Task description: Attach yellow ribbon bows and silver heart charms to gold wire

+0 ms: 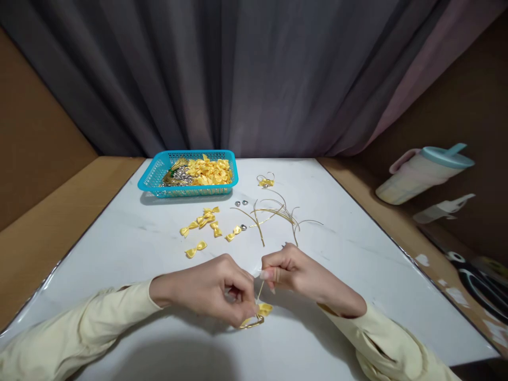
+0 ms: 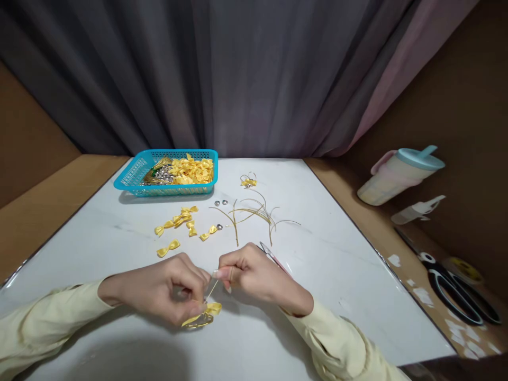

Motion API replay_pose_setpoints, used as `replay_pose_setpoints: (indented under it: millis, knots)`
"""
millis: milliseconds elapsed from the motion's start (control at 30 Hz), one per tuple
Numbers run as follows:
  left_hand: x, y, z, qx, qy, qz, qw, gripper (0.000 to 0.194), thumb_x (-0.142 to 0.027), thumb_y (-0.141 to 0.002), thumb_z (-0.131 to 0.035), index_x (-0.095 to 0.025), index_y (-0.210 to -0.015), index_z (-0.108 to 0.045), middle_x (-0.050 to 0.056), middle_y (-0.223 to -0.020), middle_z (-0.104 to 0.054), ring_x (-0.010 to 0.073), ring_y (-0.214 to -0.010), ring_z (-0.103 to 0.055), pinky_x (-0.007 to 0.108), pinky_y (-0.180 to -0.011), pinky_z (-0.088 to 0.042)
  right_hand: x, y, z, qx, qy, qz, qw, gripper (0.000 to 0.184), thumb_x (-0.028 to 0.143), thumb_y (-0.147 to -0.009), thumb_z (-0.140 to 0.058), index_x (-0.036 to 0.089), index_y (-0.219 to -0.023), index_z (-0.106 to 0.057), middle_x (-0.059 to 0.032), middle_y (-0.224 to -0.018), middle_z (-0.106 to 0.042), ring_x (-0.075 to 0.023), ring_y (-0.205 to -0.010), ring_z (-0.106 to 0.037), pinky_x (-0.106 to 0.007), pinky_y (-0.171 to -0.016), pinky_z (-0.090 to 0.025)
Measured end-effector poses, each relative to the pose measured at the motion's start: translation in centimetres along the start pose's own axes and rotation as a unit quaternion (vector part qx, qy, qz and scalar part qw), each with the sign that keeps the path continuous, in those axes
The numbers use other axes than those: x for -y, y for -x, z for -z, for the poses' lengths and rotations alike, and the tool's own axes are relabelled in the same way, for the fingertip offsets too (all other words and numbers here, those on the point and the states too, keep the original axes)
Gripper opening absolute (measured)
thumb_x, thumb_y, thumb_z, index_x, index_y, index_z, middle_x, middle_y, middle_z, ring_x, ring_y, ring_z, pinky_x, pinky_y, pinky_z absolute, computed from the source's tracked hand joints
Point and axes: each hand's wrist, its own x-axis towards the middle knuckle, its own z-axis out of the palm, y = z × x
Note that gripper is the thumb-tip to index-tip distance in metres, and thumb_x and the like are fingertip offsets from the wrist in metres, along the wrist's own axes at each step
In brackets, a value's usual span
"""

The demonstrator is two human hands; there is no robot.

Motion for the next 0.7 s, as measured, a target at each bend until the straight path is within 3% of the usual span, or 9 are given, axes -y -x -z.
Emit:
replay_pose_setpoints:
  millis: [133, 233, 433, 567, 700]
  knots:
    - [-0.2, -0.1, 0.5, 0.015, 0.003, 0.046, 0.999, 0.024, -0.024, -0.083, -0.052, -0.013, -0.062, -0.056, -0.004, -0.054, -0.043, 0.0067, -0.050, -0.034, 0.020, -0.048, -0.030, 0.1, 0.1, 0.5, 0.010, -0.052, -0.008, 0.999, 0.041, 0.045, -0.082, -0.055, 0.013, -0.056, -0.053, 0.0068, -0.044, -0.034, -0.0045, -0.040, -0.025, -0.020, -0.041, -0.018]
    - [-0.6, -0.3, 1.0, 0.026, 0.013, 0.078, 0.997, 0.037, -0.035, -0.089, -0.045, -0.015, -0.058, -0.045, -0.004, -0.055, -0.040, 0.0074, -0.051, -0.034, 0.021, -0.051, -0.031, 0.4, 0.4, 1.1, 0.005, -0.093, -0.027, 0.995, 0.041, 0.048, -0.081, -0.055, 0.012, -0.062, -0.054, 0.0072, -0.045, -0.033, -0.0044, -0.041, -0.023, -0.020, -0.041, -0.017]
    - [-1.0, -0.6, 1.0, -0.022, -0.007, 0.094, 0.995, 0.039, -0.038, -0.093, -0.036, -0.018, -0.059, -0.031, -0.005, -0.060, -0.030, 0.0091, -0.056, -0.029, 0.022, -0.053, -0.028, 0.9, 0.9, 1.5, -0.019, -0.110, -0.029, 0.993, 0.042, 0.050, -0.082, -0.054, 0.012, -0.063, -0.055, 0.0062, -0.045, -0.038, -0.0047, -0.041, -0.027, -0.020, -0.041, -0.020]
    - [-1.0, -0.8, 0.8, -0.044, 0.016, 0.086, 0.995, 0.037, -0.037, -0.093, -0.036, -0.017, -0.061, -0.036, -0.003, -0.067, -0.034, 0.0105, -0.062, -0.034, 0.023, -0.062, -0.033, 1.3, 1.2, 1.6, -0.038, -0.106, -0.029, 0.993, 0.040, 0.048, -0.082, -0.055, 0.012, -0.063, -0.056, 0.0060, -0.046, -0.039, -0.0043, -0.040, -0.028, -0.019, -0.039, -0.019]
    - [-0.5, -1.0, 0.6, -0.083, 0.048, 0.060, 0.994, 0.035, -0.034, -0.091, -0.043, -0.016, -0.062, -0.049, 0.002, -0.088, -0.046, 0.0137, -0.083, -0.045, 0.025, -0.079, -0.035, 1.4, 1.2, 1.6, -0.042, -0.095, -0.026, 0.994, 0.041, 0.049, -0.082, -0.054, 0.013, -0.063, -0.056, 0.0060, -0.045, -0.039, -0.0043, -0.039, -0.027, -0.019, -0.039, -0.019]
